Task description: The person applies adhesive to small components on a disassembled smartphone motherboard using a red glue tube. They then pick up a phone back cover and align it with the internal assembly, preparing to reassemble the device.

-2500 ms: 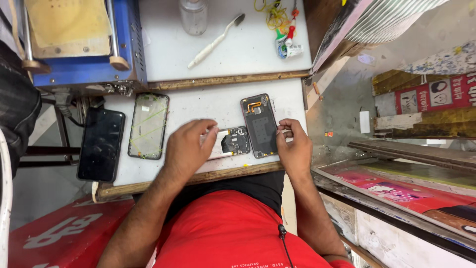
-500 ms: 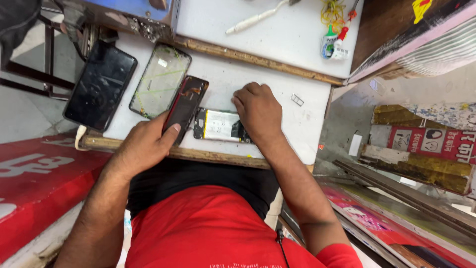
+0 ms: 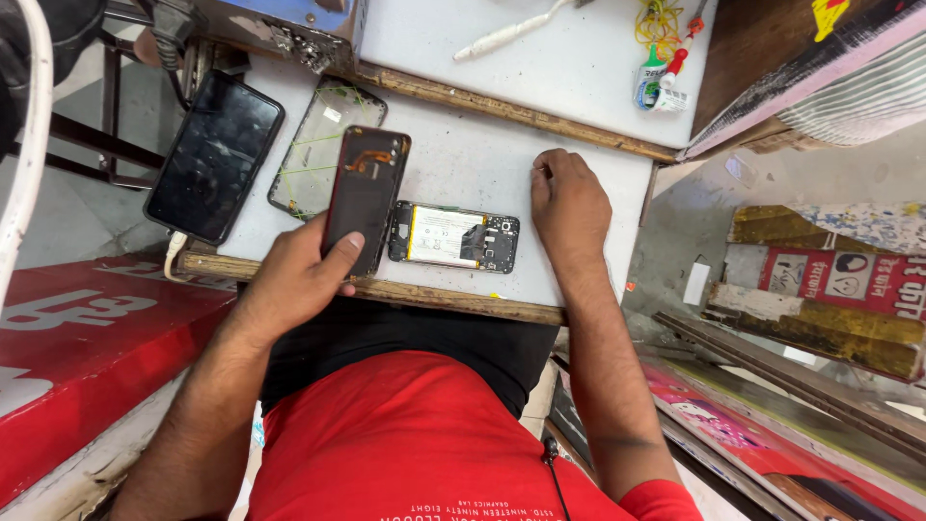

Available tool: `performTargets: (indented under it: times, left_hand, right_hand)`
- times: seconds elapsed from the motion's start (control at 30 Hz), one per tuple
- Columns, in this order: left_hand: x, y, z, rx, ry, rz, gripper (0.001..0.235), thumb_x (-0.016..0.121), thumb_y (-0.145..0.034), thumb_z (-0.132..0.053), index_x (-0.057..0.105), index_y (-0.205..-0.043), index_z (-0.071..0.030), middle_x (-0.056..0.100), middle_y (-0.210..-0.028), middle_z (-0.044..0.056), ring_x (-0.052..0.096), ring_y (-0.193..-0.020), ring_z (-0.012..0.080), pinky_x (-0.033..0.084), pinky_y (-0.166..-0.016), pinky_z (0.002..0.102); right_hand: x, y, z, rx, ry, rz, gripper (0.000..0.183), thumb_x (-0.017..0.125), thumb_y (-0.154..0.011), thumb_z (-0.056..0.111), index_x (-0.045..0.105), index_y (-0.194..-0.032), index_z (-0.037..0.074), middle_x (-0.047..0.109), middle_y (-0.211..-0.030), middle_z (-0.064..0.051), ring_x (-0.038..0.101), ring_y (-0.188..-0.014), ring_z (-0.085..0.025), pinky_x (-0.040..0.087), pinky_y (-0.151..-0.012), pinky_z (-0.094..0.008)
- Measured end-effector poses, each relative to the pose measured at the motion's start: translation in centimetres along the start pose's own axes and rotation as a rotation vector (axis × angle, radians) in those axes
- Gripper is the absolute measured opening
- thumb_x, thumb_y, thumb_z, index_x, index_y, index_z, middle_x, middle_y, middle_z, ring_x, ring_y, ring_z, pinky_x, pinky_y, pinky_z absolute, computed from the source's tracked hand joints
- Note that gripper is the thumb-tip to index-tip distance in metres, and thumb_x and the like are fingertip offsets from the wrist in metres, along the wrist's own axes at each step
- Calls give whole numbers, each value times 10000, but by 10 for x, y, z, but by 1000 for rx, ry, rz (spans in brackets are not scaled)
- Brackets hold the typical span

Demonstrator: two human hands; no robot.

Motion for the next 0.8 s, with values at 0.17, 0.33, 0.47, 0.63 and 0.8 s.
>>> performTargets:
  times: [0.17, 0.33, 0.47, 0.63, 0.8]
  left_hand:
    - [-3, 3, -4, 54, -11, -73, 376, 569, -999, -239, 610, -1292, -7, 752, -933, 97, 695, -619, 150, 598, -561, 293]
    - [-9, 1, 15, -18, 58, -19, 340, 585, -998, -220, 631, -1244, 11, 746, -947, 91, 678, -652, 136, 584, -528, 295]
    - [11, -7, 27, -72, 145, 101, 332, 598, -987, -211, 640, -1237, 2, 725, -955, 84, 652, -690, 121, 589, -496, 308]
    - [0, 0, 20, -16, 49, -78, 357, 569, -986, -219, 621, -1278, -21, 737, -961, 76, 685, -662, 133, 601, -521, 297]
    - [-10, 5, -7, 112, 63, -149, 317, 582, -1024, -204, 637, -1263, -3, 734, -914, 101, 672, -629, 142, 580, -553, 290]
  right_hand:
    - [-20, 23, 16, -66, 1, -113, 271, 674, -915, 35, 734, -1145, 165, 739, -1124, -47, 671, -1037, -296, 551, -877, -408]
    - [-8, 58, 83, -565, -36, 116, 548, 789, -819, 343, 651, -1304, 128, 622, -1358, -140, 553, -1263, -368, 390, -1071, -579]
    - [-3, 57, 98, -524, 36, 227, 621, 798, -809, 413, 621, -1369, 208, 579, -1430, -99, 516, -1311, -336, 321, -1111, -643]
    - [-12, 52, 82, -408, 85, 273, 581, 801, -856, 418, 604, -1358, 201, 575, -1443, -73, 525, -1315, -298, 317, -1155, -654]
    - [-25, 61, 70, -419, 3, 153, 526, 791, -833, 338, 655, -1308, 159, 576, -1445, -114, 488, -1353, -366, 308, -1123, -649]
Point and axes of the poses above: each hand's wrist, its own y-axis away from the middle knuckle, its own x-axis out of the palm, z = x × y, the point moved 4 cm from there along -y, towards the middle knuckle
